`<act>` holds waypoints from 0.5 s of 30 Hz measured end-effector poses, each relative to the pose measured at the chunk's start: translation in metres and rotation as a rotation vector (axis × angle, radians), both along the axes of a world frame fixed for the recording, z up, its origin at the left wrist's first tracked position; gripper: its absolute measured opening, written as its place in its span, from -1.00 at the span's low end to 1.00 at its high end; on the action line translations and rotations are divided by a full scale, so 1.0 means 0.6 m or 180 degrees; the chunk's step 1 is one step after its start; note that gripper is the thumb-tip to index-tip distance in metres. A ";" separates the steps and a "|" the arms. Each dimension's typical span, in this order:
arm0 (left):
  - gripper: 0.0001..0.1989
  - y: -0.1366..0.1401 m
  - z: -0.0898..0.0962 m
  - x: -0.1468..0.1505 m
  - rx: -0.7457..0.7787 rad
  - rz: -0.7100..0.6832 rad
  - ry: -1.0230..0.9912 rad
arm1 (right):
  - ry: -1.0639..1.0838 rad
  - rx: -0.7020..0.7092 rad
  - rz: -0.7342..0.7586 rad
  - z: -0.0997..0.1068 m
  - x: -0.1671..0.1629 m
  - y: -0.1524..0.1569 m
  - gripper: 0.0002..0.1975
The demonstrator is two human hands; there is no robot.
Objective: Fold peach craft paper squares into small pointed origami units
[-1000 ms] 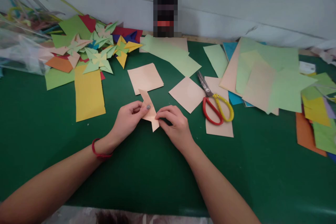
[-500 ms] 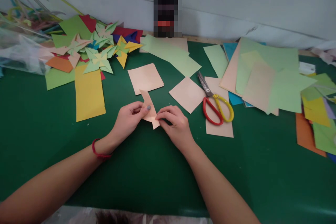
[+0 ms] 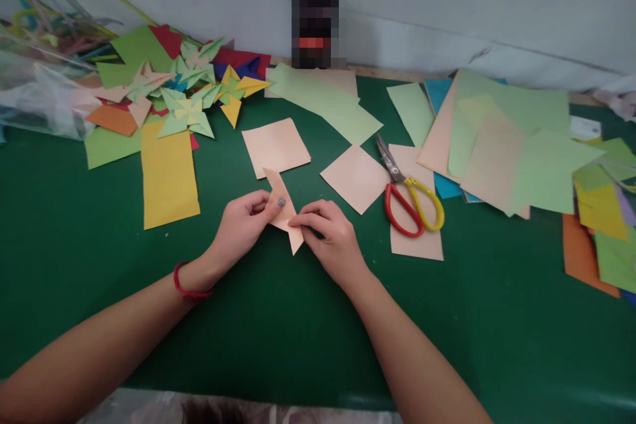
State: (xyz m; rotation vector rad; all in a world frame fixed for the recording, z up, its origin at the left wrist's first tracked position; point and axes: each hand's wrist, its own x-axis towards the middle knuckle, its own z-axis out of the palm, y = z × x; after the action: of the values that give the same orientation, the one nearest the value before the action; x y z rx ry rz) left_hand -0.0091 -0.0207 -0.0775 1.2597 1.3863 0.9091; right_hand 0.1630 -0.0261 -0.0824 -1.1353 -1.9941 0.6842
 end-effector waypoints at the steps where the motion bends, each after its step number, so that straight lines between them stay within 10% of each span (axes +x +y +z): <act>1: -0.71 0.000 0.000 0.000 0.0000 0.0003 0.0004 | 0.0001 -0.0007 0.0008 0.000 0.000 0.000 -0.83; 15: -0.72 0.000 0.003 0.000 0.0021 0.0004 0.0009 | -0.0015 -0.0046 0.0071 0.001 0.000 -0.003 -0.77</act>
State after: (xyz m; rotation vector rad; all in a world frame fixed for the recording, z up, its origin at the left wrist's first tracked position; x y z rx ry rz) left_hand -0.0091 -0.0206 -0.0754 1.2657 1.3875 0.9137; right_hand 0.1628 -0.0277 -0.0819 -1.1257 -2.0117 0.7089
